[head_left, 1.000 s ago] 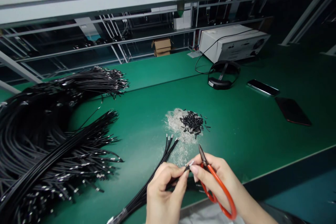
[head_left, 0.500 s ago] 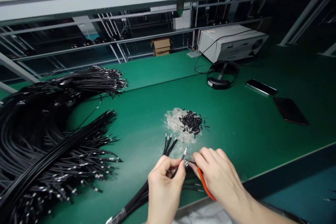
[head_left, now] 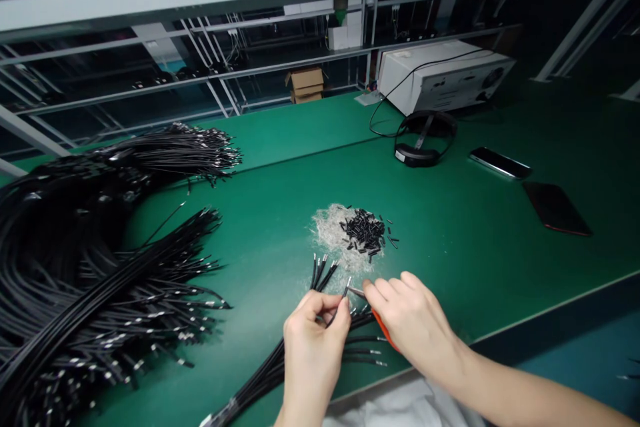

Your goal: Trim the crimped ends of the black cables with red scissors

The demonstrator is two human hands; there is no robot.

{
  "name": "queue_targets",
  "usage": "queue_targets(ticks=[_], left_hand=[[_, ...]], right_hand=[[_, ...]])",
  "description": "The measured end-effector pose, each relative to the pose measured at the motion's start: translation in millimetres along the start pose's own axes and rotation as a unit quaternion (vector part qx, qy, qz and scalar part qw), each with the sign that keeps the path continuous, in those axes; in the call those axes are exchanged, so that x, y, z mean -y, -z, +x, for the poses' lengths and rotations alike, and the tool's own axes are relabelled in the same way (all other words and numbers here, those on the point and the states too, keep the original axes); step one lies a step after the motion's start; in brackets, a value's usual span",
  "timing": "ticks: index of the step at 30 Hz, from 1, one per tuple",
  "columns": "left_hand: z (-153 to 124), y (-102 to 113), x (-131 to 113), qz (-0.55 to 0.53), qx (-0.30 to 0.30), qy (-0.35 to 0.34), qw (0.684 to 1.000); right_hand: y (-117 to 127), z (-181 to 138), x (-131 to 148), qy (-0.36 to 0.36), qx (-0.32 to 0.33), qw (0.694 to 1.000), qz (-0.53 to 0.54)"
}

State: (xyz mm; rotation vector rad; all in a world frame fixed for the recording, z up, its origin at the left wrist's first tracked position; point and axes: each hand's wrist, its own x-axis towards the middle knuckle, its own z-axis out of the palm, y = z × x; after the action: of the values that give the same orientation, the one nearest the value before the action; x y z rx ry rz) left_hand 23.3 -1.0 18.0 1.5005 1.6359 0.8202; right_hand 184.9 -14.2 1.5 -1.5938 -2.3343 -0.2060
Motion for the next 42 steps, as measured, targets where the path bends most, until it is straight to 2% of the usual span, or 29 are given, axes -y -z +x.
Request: queue_targets(ticks=[3, 6, 10, 14, 16, 19, 21, 28, 42], left_hand=[[-0.1, 0.3, 0.7, -0.004, 0.001, 0.002, 1.000], [-0.1, 0.5, 1.1, -0.011, 0.004, 0.004, 1.000], [-0.1, 2.0, 2.7, -0.014, 0.016, -0.027, 0.999], [-0.6, 3.0, 7.2, -0.022, -0.014, -0.053, 0.998], [0.2, 2.8, 9.1, -0.058, -0.003, -0.019, 0.998], [3.3, 2.4, 8.7, -0.136, 0.047, 0.061, 0.988], [6.0, 2.8, 6.3, -0.166, 0.071, 0.090, 0.980], [10.9, 4.7, 0.6, -0.195, 0.112, 0.096, 0.970], [10.4, 8.8, -1.4, -0.213, 0.140, 0.114, 0.960]], right_hand=[[0.3, 1.8, -1.1, -0.005, 0.008, 1.000, 0.027], [1.5, 3.5, -4.4, -0.034, 0.014, 0.994, 0.101], [2.6, 3.7, -8.6, -0.125, -0.009, 0.967, 0.222], [1.1, 0.8, -5.7, -0.199, -0.006, 0.939, 0.281], [-0.9, -1.3, -2.0, -0.183, -0.008, 0.948, 0.260], [-4.3, -4.1, 2.2, -0.133, -0.033, 0.972, 0.190], [-6.2, -5.2, 2.7, -0.106, -0.043, 0.982, 0.150], [-11.9, -1.8, 1.9, -0.059, -0.055, 0.993, 0.082], [-16.2, 4.0, 0.3, -0.027, -0.074, 0.995, 0.054]])
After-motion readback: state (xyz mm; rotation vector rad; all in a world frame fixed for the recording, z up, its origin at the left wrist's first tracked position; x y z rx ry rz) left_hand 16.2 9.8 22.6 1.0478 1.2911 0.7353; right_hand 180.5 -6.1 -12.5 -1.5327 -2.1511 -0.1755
